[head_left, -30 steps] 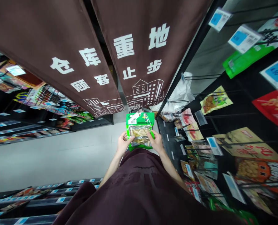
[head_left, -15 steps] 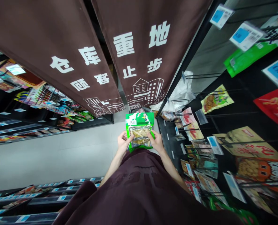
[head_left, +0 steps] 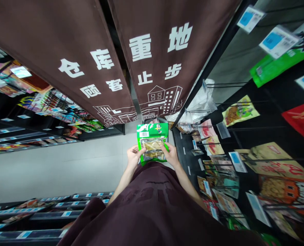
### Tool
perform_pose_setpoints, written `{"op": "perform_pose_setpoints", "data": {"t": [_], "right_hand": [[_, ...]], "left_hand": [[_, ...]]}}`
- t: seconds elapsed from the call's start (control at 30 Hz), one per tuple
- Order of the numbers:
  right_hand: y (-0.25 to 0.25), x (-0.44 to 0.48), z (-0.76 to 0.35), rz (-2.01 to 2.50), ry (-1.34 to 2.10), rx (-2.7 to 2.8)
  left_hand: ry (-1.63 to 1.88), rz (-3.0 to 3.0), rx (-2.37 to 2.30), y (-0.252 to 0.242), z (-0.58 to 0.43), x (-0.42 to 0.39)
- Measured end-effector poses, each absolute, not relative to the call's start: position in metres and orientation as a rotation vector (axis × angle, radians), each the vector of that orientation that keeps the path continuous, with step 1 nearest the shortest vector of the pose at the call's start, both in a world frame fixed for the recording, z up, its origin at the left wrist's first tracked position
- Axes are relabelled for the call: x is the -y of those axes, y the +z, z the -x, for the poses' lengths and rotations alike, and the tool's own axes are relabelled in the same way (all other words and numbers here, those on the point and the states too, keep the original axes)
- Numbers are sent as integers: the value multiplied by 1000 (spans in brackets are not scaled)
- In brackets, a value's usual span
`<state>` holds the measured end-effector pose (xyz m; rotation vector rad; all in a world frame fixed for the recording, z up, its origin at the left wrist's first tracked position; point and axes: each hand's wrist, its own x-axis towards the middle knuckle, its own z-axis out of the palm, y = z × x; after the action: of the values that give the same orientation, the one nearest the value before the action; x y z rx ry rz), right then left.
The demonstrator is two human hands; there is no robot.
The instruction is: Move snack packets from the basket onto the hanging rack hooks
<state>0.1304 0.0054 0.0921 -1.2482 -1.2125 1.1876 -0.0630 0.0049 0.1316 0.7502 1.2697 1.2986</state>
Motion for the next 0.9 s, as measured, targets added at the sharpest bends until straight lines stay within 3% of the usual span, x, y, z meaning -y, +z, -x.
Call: {"op": "perform_pose_setpoints", "data": {"t": [0.9], "right_hand": [[94, -10, -123, 1283, 1253, 1168]], "left_hand": [[1241, -825, -1275, 124, 71, -7]]}}
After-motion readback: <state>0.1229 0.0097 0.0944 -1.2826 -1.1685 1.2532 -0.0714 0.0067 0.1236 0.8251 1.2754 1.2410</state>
